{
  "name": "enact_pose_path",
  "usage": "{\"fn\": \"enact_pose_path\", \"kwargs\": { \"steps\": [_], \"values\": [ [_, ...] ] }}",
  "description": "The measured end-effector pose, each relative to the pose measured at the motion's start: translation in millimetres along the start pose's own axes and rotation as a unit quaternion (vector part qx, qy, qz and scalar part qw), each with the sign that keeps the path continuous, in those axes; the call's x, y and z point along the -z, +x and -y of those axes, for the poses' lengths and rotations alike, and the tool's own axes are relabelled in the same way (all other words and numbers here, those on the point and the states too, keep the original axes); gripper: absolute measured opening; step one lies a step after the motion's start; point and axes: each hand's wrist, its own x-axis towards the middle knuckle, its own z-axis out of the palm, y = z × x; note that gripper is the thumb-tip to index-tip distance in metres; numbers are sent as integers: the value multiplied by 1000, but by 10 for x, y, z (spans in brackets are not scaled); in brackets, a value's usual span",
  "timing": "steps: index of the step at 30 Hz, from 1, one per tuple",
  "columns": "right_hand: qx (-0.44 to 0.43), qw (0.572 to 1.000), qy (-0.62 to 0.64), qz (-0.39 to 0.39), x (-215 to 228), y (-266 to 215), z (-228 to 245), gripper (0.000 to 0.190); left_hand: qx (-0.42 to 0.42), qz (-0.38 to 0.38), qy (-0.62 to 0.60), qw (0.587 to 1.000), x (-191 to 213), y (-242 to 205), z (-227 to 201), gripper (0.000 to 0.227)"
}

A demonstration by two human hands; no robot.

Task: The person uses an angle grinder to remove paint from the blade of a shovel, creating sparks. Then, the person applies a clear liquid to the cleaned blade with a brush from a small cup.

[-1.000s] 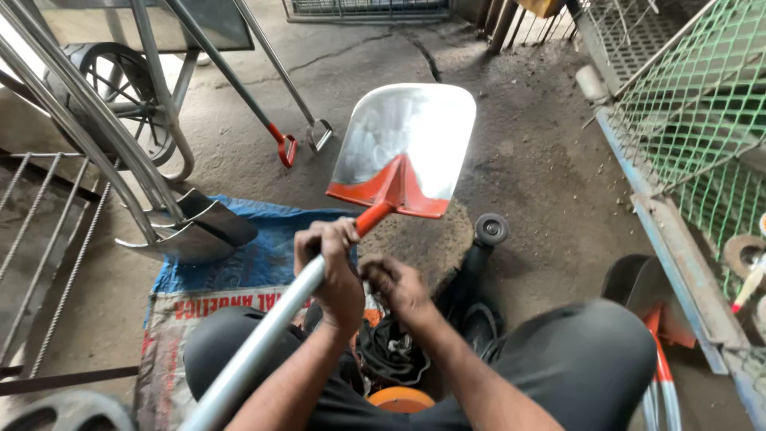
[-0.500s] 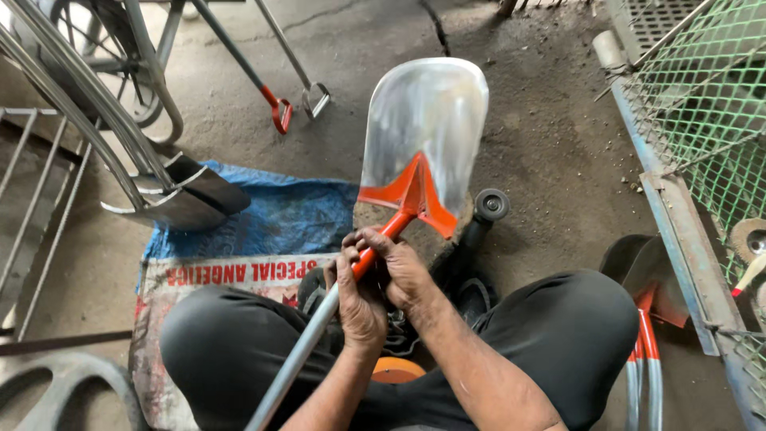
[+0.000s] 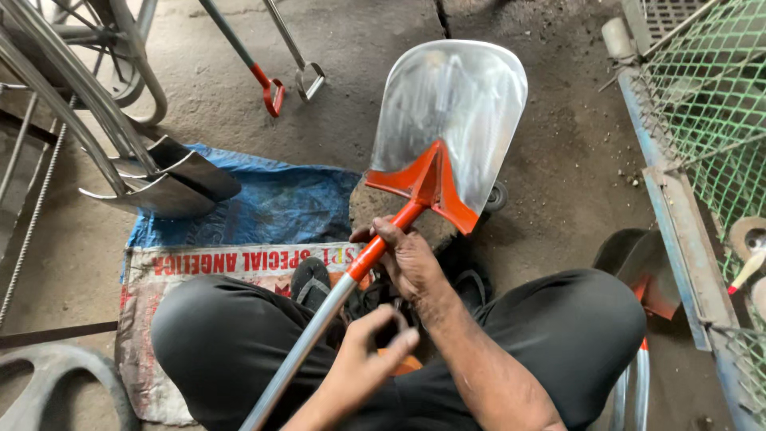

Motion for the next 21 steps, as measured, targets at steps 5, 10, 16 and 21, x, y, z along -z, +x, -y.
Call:
{"fn": "enact_pose_path", "kwargs": {
  "steps": [5, 10, 16, 21],
  "values": [
    [38, 991, -112, -66, -136, 35, -129, 26, -320, -249, 498, 766, 387, -48, -210, 40],
    [77, 981, -177, 24, -415, -78, 1, 31, 10, -153, 475, 866, 858, 344, 241, 58],
    [305, 759, -568, -93, -237, -1231, 1066, 14, -104, -175, 337, 919, 1278, 419, 864, 47],
    [433, 418, -608, -518, 1251, -1624, 2832, 24, -100, -212, 288, 928, 1410, 262, 1241, 44]
  ]
}}
